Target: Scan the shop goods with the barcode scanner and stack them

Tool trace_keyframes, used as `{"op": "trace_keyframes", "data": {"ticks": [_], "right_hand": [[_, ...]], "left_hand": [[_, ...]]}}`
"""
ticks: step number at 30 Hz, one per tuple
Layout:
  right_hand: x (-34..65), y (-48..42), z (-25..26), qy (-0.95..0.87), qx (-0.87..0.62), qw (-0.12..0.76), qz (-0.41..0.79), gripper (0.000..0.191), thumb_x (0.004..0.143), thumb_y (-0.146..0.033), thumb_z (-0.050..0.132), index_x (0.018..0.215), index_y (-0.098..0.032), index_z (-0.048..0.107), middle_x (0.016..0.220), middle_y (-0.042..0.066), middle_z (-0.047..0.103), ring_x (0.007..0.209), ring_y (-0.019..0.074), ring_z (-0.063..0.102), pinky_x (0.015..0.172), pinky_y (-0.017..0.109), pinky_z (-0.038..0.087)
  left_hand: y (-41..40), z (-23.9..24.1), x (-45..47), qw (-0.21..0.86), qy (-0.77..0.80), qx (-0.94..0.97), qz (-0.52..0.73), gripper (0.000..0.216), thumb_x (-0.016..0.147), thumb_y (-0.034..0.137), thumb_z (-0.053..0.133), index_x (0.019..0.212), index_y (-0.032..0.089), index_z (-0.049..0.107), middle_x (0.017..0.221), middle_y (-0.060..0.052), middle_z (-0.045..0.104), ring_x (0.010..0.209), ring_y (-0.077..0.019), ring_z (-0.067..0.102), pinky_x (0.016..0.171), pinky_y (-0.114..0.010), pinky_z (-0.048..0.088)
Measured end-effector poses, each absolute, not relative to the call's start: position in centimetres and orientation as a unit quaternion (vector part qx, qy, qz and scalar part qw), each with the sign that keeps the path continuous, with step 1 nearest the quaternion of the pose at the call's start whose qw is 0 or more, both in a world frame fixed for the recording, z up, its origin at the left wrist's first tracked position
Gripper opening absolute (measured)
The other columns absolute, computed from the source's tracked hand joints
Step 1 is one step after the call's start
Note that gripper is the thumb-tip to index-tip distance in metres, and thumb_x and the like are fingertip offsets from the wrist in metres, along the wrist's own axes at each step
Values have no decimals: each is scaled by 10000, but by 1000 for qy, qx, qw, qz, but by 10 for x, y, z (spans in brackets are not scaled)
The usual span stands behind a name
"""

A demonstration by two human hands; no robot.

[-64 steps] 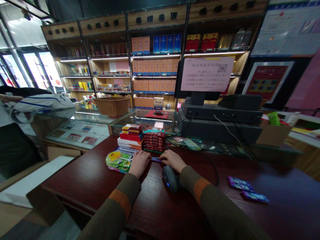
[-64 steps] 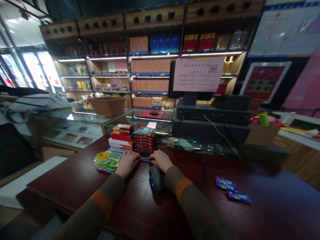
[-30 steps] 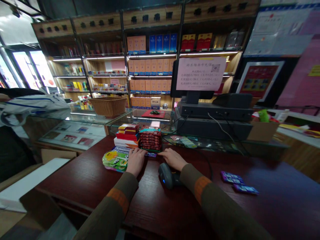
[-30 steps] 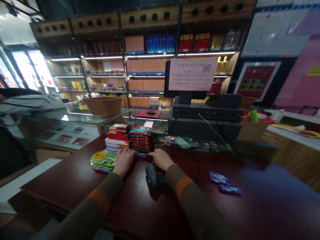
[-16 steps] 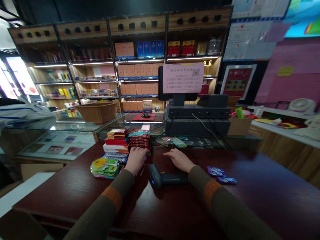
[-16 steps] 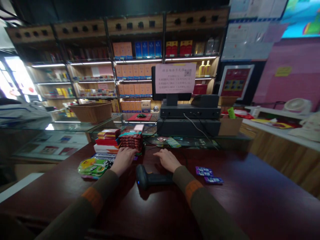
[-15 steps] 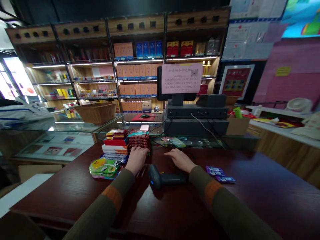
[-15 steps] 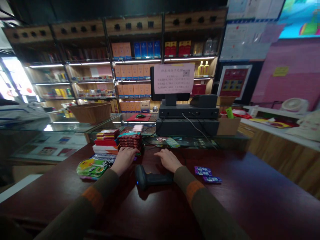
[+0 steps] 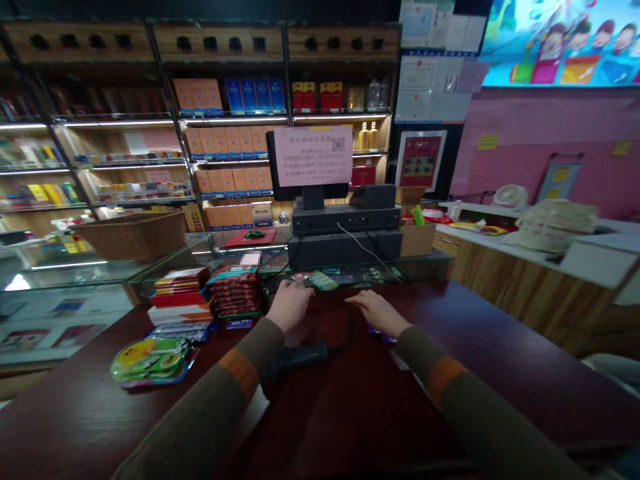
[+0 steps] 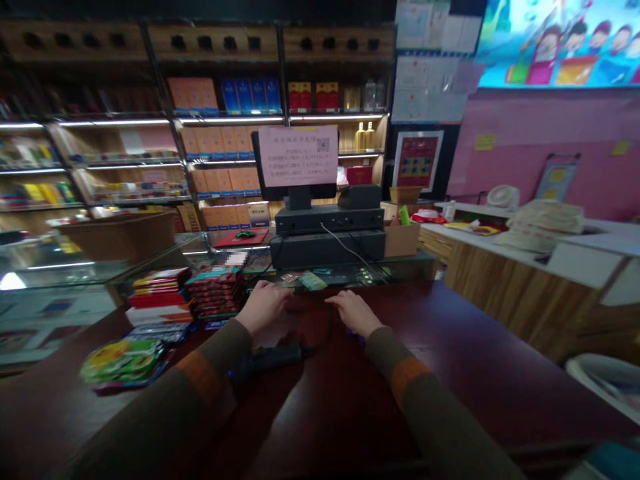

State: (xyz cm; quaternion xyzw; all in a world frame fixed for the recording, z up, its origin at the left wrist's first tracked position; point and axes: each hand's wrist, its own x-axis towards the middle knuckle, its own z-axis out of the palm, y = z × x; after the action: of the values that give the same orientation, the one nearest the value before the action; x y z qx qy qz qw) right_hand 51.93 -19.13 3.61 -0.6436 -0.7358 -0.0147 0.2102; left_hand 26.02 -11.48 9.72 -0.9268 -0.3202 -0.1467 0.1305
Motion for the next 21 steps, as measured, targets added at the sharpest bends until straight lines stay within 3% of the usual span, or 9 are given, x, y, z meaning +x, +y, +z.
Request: {"op": "trace_keyframes", "data": {"ticks": [8,21], "right_hand": [[569,-219,33,-703,-681,202,-19,383,976,-158,432,1237,-260,693,1082,83,679,1026,216,581,894,312,440],[607,-252,14,-689,-696,200,24,336,948,-213,481,1164,-263,734,1117,61,727,1049,236,604,953,357,443]], "left_hand": [[-131,89,324,114,-283,-948,-95,285,931,175,446,1024,212,713,947,-92,756,977,-245,665,945,-417,364],[-157,63,388,39,-251,-966,-56,237,912,338,578,1071,216,705,1014,-100,761,1024,-268,666,953,-420,354]]}}
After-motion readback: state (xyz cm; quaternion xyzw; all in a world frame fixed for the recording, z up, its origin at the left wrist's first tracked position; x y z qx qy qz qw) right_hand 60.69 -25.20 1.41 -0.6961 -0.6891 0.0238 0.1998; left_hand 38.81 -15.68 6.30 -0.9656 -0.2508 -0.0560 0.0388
